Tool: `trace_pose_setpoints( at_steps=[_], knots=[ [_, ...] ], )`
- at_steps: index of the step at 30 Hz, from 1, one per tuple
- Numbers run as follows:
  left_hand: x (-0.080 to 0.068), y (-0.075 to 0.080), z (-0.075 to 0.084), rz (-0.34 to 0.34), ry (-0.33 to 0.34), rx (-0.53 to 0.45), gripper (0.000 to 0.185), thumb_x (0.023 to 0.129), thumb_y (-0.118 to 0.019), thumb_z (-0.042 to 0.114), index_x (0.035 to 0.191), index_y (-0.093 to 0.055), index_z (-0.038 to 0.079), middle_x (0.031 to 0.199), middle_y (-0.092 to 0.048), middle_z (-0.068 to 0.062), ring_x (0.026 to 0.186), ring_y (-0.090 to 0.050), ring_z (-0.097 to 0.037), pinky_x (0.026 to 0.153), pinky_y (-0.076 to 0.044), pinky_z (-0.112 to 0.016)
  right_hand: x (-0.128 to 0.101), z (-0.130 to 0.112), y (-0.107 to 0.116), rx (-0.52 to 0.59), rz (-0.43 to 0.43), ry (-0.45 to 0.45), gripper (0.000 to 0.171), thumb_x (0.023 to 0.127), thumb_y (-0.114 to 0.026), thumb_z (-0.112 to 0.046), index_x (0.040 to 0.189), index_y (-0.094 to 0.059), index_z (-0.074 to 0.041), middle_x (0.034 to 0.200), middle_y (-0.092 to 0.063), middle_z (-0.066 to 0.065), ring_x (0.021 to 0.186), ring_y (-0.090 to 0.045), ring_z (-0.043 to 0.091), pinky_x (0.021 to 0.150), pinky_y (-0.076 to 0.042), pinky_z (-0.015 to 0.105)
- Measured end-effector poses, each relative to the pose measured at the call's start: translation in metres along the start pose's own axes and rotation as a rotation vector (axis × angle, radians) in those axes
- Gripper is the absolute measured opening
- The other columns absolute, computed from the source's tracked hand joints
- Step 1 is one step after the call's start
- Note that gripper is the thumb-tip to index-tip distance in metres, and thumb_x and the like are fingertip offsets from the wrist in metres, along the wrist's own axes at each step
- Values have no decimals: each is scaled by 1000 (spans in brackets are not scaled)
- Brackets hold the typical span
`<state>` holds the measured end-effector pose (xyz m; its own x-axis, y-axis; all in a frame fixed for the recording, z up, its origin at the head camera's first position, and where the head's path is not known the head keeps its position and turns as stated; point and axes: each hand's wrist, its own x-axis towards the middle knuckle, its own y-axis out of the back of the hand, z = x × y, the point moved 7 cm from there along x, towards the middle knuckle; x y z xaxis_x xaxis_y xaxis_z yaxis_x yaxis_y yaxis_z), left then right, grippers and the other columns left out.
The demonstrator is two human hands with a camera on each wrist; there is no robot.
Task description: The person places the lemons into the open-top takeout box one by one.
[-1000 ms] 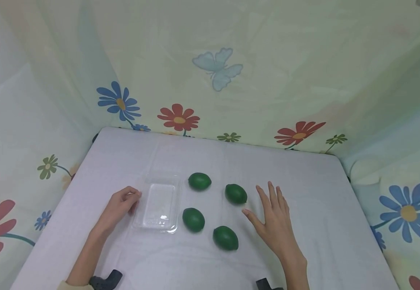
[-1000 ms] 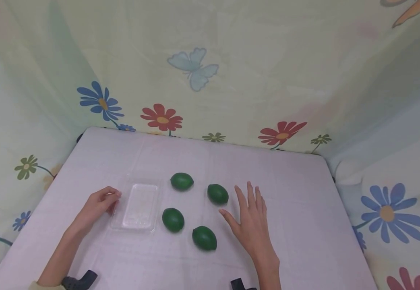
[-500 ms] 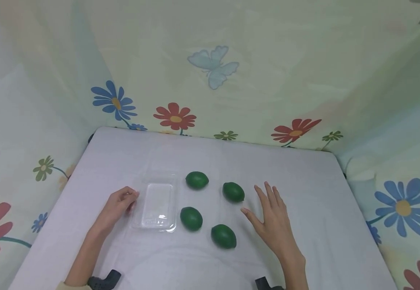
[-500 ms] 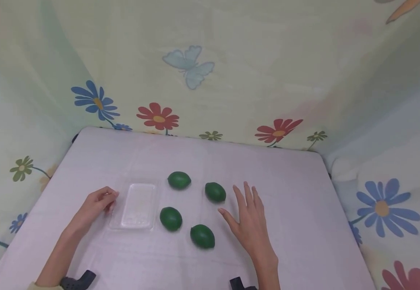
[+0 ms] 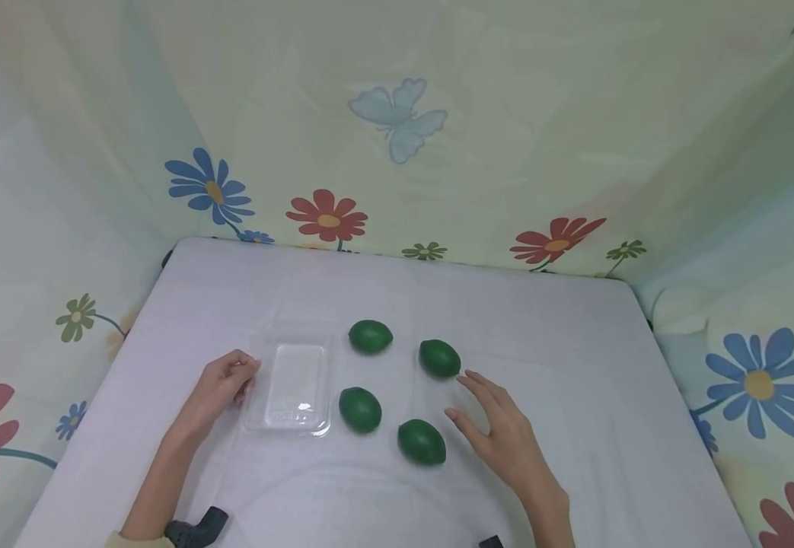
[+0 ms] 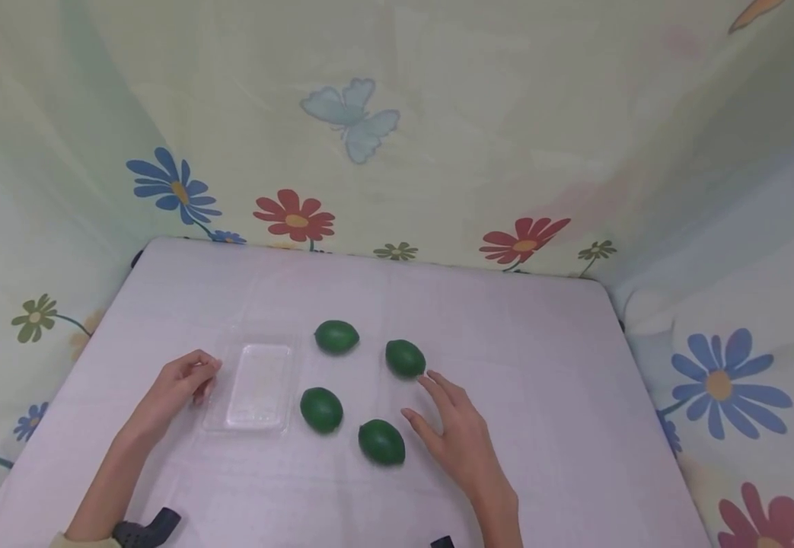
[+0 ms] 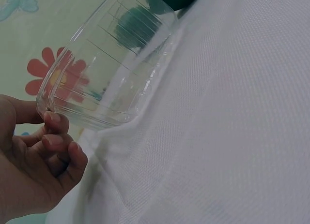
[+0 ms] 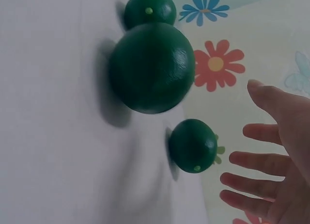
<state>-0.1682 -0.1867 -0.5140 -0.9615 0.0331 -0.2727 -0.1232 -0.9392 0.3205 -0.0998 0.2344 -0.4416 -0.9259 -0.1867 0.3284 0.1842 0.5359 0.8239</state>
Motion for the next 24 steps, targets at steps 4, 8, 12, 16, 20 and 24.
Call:
trace_pose_setpoints(
  at_steps=[4, 8, 12, 16, 20, 24],
  knots=[
    [-1, 0, 1, 1, -2, 0, 33, 107, -55, 30, 111, -59, -3, 71, -54, -2, 61, -48, -14, 58, -44, -29, -4, -6, -10, 8, -60, -24, 61, 86, -85, -28, 140, -60, -15, 145, -59, 9, 131, -58, 32, 98, -54, 52],
    [-2, 0, 3, 1, -3, -6, 33, 106, -55, 29, 110, -59, -4, 70, -53, -2, 61, -47, -13, 57, -44, -28, -8, -13, -23, 21, -136, -50, 64, 87, -83, -38, 142, -59, -18, 147, -58, 4, 134, -57, 29, 102, -52, 49],
    [-2, 0, 4, -2, -1, -9, 33, 107, -54, 29, 111, -58, -4, 71, -53, -2, 60, -46, -13, 57, -43, -28, -11, -20, -37, 32, -198, -54, 68, 85, -82, -47, 144, -57, -22, 148, -57, 1, 135, -56, 25, 103, -52, 46],
    [-2, -1, 4, -1, 5, -8, 34, 107, -54, 30, 110, -58, -3, 71, -53, -2, 61, -46, -12, 57, -43, -27, -16, -27, -44, 24, -211, -41, 72, 82, -84, -48, 143, -57, -21, 148, -57, 2, 133, -58, 26, 99, -54, 46],
    [-2, -1, 3, 5, 11, 5, 34, 107, -54, 31, 109, -58, -3, 71, -52, -1, 61, -46, -12, 58, -44, -27, -20, -33, -49, 15, -223, -25, 77, 78, -89, -45, 143, -58, -20, 147, -57, 5, 131, -59, 26, 96, -56, 45],
    [-1, -1, 3, 7, 17, 22, 35, 107, -53, 32, 109, -58, -2, 71, -52, 0, 61, -46, -13, 59, -44, -27, -24, -37, -53, 17, -259, -23, 78, 76, -90, -44, 143, -57, -21, 149, -56, 6, 130, -60, 27, 94, -57, 43]
  ],
)
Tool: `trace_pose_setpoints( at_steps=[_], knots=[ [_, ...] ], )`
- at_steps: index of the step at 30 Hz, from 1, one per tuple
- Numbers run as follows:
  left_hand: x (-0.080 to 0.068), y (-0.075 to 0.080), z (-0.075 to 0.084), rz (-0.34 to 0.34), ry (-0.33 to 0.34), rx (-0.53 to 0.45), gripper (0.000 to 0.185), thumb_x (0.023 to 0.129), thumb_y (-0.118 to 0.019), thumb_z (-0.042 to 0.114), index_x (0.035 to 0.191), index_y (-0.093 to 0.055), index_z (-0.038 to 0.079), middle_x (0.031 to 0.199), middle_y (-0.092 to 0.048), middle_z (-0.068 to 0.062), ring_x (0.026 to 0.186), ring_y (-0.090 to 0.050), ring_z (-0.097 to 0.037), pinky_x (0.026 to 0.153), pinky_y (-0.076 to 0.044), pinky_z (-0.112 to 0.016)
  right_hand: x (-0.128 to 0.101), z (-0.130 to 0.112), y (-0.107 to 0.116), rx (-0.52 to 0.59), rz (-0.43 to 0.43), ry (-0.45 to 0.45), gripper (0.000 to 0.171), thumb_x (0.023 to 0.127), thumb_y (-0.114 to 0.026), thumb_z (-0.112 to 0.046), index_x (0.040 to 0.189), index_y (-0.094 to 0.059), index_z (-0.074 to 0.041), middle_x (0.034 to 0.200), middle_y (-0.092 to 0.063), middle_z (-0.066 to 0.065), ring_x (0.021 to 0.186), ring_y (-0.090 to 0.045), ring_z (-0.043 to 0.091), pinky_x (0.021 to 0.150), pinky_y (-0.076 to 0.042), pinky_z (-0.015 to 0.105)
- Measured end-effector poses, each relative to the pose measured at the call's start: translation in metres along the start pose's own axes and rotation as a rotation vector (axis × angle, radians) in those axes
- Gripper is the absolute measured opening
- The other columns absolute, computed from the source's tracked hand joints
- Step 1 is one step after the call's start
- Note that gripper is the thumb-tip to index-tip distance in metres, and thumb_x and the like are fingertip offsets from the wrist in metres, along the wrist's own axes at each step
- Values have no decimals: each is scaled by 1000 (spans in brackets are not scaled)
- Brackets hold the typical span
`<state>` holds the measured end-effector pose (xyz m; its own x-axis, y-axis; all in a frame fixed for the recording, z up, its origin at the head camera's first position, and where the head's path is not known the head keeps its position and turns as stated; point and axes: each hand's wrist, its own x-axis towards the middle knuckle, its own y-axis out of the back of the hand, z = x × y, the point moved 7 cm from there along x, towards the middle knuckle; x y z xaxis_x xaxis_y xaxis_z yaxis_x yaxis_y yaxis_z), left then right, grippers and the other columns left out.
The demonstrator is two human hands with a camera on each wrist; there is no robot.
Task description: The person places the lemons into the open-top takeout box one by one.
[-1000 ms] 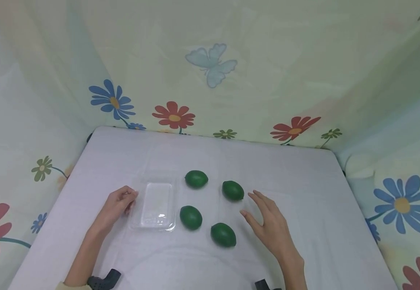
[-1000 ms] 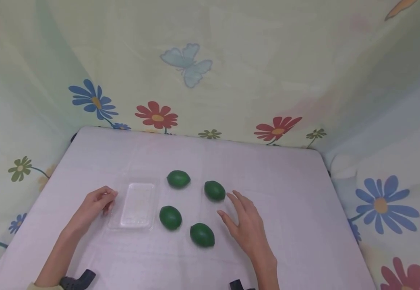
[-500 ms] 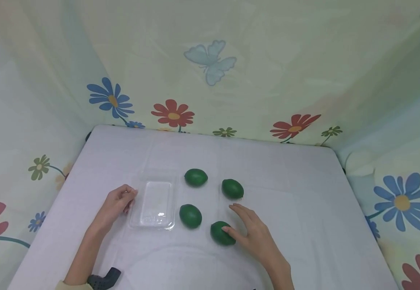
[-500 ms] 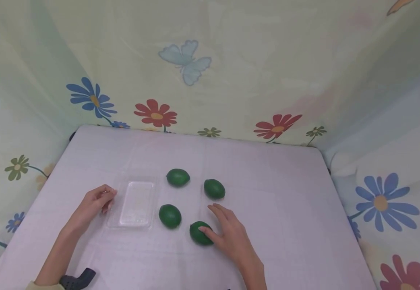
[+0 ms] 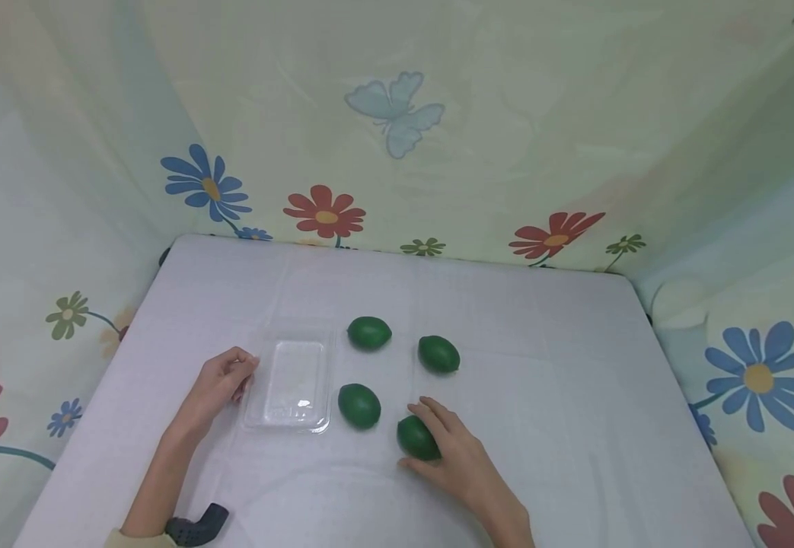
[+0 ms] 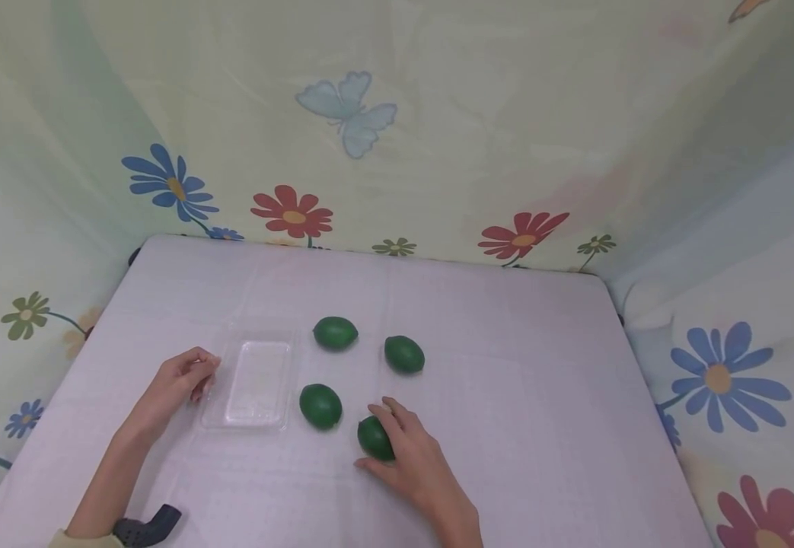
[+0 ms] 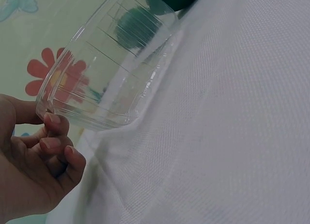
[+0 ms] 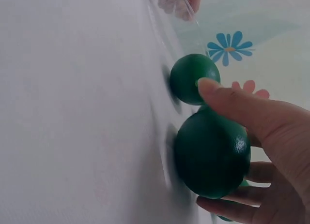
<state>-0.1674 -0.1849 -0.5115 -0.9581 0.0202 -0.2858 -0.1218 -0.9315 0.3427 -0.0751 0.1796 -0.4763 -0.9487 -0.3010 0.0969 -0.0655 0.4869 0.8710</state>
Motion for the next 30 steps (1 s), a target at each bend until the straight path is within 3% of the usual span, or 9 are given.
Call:
trace_pose_setpoints(
  at_steps=[5, 16, 30],
  knots=[
    [0, 0, -1, 4, 2, 2, 34, 107, -53, 32, 109, -58, -2, 70, -53, 0, 61, -46, -13, 58, -44, -27, -2, -5, -2, -7, -39, -7, 76, 78, -90, -39, 143, -57, -20, 147, -55, 7, 129, -60, 28, 95, -57, 43],
    [-1, 1, 3, 9, -2, -17, 34, 106, -54, 32, 107, -58, -2, 71, -53, -1, 61, -46, -13, 58, -43, -27, -2, -8, 2, -49, 11, 58, 70, 75, -93, -15, 137, -61, -15, 128, -63, 4, 115, -65, 21, 94, -57, 38],
    [-2, 1, 4, 5, 11, -10, 35, 106, -54, 32, 109, -59, -3, 71, -53, -1, 62, -46, -12, 57, -43, -27, -5, -11, 3, -60, 43, 71, 68, 74, -93, -13, 135, -63, -13, 127, -63, 5, 113, -66, 21, 92, -58, 38]
  ],
)
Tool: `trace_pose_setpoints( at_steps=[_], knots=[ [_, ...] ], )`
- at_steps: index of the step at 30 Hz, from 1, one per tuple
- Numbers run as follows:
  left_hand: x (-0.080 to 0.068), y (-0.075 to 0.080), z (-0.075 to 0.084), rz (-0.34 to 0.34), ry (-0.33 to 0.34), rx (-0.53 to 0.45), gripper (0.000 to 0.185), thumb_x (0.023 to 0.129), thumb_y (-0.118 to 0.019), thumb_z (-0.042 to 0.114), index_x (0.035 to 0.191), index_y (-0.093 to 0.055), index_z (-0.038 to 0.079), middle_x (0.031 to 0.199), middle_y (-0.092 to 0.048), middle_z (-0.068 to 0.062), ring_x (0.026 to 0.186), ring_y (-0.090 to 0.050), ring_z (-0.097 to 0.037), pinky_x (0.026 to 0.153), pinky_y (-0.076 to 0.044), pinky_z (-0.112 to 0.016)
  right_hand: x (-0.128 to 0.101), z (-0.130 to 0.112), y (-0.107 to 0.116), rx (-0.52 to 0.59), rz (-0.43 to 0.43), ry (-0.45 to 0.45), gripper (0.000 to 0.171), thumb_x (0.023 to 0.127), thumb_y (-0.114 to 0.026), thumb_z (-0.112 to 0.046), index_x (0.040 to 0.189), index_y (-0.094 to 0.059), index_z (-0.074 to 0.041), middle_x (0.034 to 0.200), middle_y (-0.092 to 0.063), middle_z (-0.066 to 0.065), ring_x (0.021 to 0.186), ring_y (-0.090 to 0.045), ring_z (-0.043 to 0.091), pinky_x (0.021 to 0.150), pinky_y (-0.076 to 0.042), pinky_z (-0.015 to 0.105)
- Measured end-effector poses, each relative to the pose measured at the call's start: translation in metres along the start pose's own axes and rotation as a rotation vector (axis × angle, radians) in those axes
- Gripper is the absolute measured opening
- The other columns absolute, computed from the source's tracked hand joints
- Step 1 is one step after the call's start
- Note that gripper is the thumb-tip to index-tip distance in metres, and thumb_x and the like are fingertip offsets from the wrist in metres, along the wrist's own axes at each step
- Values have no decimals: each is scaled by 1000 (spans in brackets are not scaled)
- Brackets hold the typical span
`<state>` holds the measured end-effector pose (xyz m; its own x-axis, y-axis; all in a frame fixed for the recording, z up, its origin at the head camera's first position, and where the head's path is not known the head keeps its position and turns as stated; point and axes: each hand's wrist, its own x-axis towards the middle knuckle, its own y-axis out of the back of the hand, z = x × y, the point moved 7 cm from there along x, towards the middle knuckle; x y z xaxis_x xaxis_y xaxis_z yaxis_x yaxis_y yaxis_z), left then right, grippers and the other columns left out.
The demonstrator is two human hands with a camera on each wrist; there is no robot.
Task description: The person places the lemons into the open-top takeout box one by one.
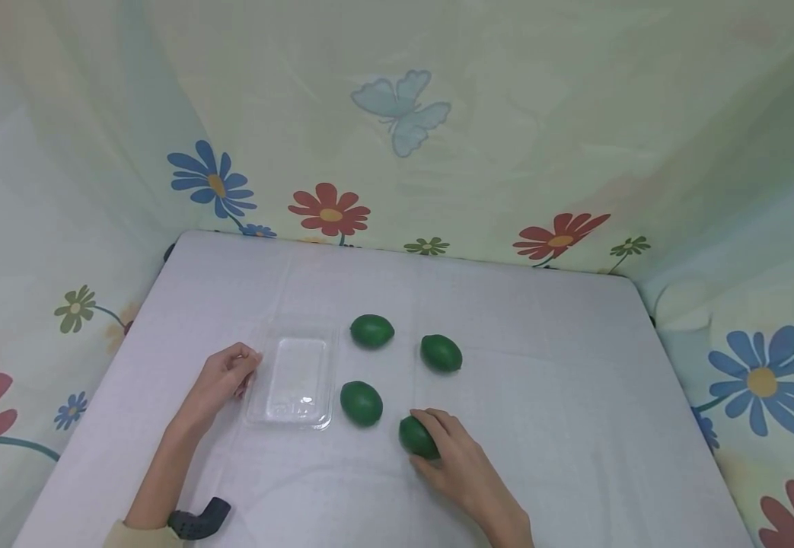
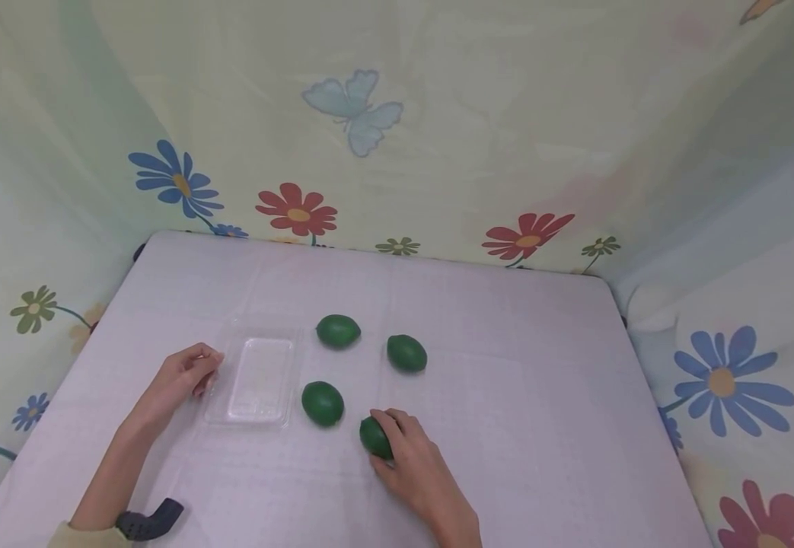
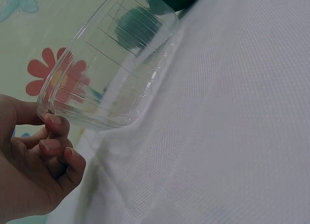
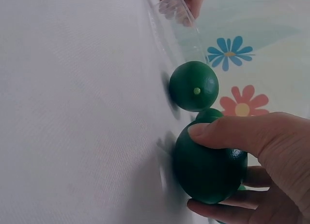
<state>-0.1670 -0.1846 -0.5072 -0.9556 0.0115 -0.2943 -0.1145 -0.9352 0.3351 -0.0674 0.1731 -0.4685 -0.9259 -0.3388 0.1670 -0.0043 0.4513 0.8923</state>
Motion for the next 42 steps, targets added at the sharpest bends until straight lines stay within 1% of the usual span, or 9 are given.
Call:
trace_pose_setpoints(
  at_steps=[9, 17, 23, 29, 33, 39, 42],
  knots=[
    [2, 0, -2, -6, -2, -11, 34, 106, -55, 31, 109, -59, -3, 70, -52, -1, 60, -45, -12, 56, -42, -27, 3, -1, 6, -5, -1, 12, 71, 75, -93, -15, 138, -61, -14, 129, -63, 5, 114, -66, 23, 93, -58, 37],
    [3, 1, -4, -6, -11, -29, 33, 106, -55, 30, 109, -59, -3, 69, -52, -1, 59, -45, -11, 54, -41, -27, 12, -10, 18, -24, 28, 84, 75, 72, -95, -12, 138, -60, -15, 130, -62, 6, 114, -66, 21, 92, -58, 33],
    [2, 1, -4, -8, -19, -30, 33, 106, -56, 29, 109, -59, -3, 68, -51, 0, 58, -44, -11, 55, -41, -27, 19, -22, 25, -27, 59, 152, 77, 71, -94, -10, 139, -60, -15, 131, -61, 5, 115, -65, 19, 92, -58, 30],
    [1, 0, -2, -11, -34, -37, 31, 106, -56, 27, 109, -59, -4, 67, -50, 0, 58, -44, -11, 55, -41, -27, 32, -38, 29, -14, 72, 217, 74, 74, -93, -10, 140, -59, -14, 132, -61, 5, 116, -65, 18, 90, -58, 28],
    [1, -1, -1, -13, -33, -35, 31, 105, -56, 26, 108, -59, -5, 67, -51, -1, 58, -44, -11, 55, -41, -27, 44, -48, 29, 8, 65, 253, 72, 76, -91, -12, 140, -58, -14, 133, -61, 5, 118, -64, 18, 92, -57, 29],
    [1, -1, 0, -5, -38, -28, 30, 105, -57, 26, 106, -59, -4, 67, -51, -1, 58, -45, -12, 55, -41, -27, 63, -66, 22, 62, 44, 318, 69, 81, -89, -18, 141, -57, -13, 136, -60, 6, 121, -63, 19, 94, -56, 31],
    [2, -1, -1, -3, -36, -27, 30, 105, -57, 26, 106, -60, -4, 67, -51, -1, 59, -45, -12, 55, -41, -27, 72, -76, 18, 85, 42, 363, 66, 83, -88, -17, 141, -57, -11, 137, -59, 7, 120, -63, 19, 92, -57, 30]
  ],
)
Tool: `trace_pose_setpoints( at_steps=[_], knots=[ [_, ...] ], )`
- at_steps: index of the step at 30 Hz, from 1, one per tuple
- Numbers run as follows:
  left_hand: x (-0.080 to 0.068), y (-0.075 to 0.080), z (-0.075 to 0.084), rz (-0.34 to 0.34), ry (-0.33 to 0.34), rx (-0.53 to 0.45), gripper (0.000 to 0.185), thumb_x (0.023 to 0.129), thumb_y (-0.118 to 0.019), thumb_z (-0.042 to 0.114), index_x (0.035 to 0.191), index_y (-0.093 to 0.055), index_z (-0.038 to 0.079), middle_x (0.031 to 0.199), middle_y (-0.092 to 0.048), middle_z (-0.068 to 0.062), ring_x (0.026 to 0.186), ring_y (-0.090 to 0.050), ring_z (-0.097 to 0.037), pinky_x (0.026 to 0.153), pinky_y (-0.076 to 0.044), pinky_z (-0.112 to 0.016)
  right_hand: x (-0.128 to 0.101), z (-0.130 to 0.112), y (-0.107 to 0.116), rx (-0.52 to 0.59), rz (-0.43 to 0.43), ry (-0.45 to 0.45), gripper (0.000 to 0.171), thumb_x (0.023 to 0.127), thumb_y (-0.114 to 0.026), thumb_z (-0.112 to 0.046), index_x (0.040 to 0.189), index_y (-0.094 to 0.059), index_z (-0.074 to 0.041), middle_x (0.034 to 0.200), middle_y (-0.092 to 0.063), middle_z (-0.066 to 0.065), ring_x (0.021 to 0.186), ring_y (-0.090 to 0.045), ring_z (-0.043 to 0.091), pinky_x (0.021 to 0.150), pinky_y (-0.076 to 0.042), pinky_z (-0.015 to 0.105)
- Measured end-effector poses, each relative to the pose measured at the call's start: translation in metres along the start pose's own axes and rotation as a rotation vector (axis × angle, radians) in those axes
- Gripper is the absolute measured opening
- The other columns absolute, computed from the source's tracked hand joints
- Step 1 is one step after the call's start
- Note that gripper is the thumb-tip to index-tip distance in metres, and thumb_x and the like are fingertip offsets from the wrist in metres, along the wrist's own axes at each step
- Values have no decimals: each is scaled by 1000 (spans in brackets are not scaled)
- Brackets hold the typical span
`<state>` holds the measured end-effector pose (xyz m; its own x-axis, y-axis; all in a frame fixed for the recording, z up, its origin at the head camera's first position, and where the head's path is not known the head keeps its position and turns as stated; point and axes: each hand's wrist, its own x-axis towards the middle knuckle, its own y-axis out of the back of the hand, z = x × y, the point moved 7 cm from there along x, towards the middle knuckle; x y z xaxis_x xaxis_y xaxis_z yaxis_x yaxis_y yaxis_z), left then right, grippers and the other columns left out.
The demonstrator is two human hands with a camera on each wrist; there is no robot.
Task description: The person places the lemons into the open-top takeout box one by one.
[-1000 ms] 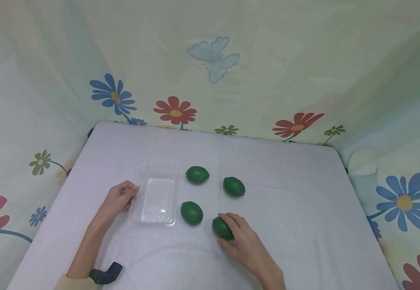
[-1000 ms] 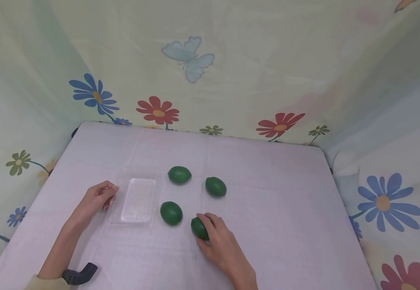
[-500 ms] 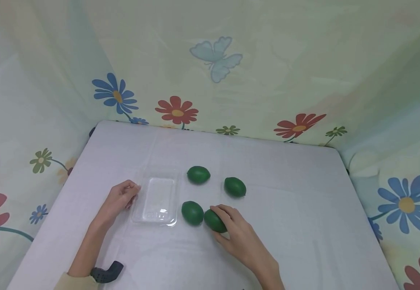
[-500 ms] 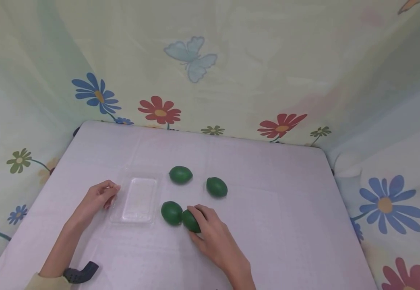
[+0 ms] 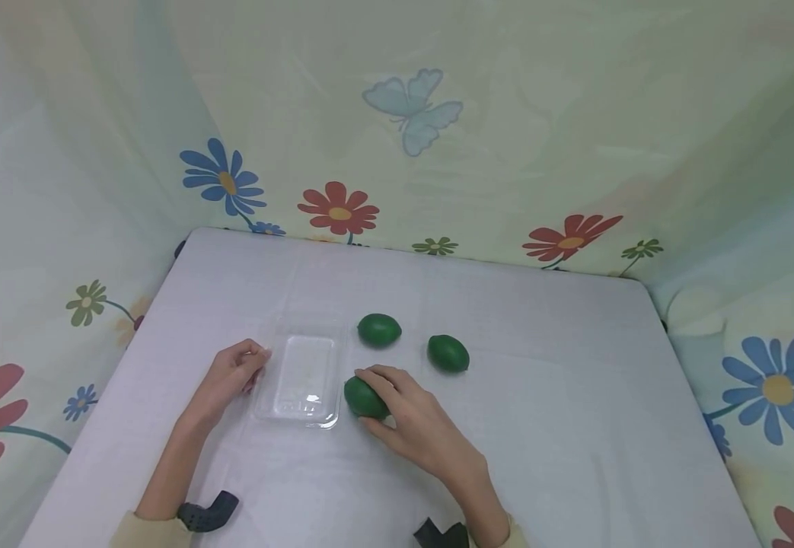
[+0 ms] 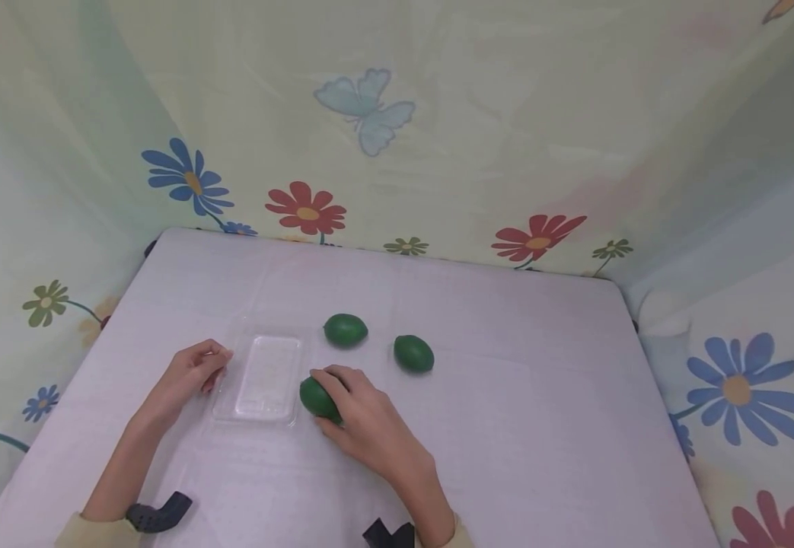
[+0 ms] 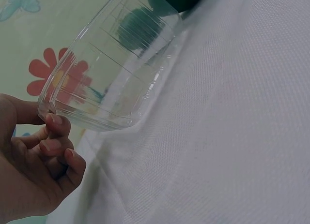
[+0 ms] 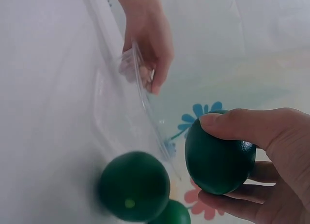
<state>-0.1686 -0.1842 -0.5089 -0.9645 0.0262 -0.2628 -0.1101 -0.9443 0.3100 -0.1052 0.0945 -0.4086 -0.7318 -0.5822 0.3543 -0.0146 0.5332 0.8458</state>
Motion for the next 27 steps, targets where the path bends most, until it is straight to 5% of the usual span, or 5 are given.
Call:
trace_pose_setpoints(
  at_steps=[10, 27],
  knots=[
    [-1, 0, 1, 1, 8, 14, 29, 105, -56, 24, 106, -59, -5, 66, -51, -1, 58, -45, -11, 56, -41, -26, 27, -14, -20, 44, -12, 86, 59, 87, -84, -18, 139, -59, -10, 134, -60, 8, 117, -65, 19, 95, -56, 28],
    [-1, -1, 2, -6, -18, 30, 28, 105, -55, 24, 108, -59, -4, 62, -48, 3, 58, -44, -11, 57, -42, -27, 63, -28, -75, 94, -129, -6, 57, 94, -77, -31, 142, -55, -8, 131, -64, 8, 113, -67, 17, 94, -55, 26]
  ],
)
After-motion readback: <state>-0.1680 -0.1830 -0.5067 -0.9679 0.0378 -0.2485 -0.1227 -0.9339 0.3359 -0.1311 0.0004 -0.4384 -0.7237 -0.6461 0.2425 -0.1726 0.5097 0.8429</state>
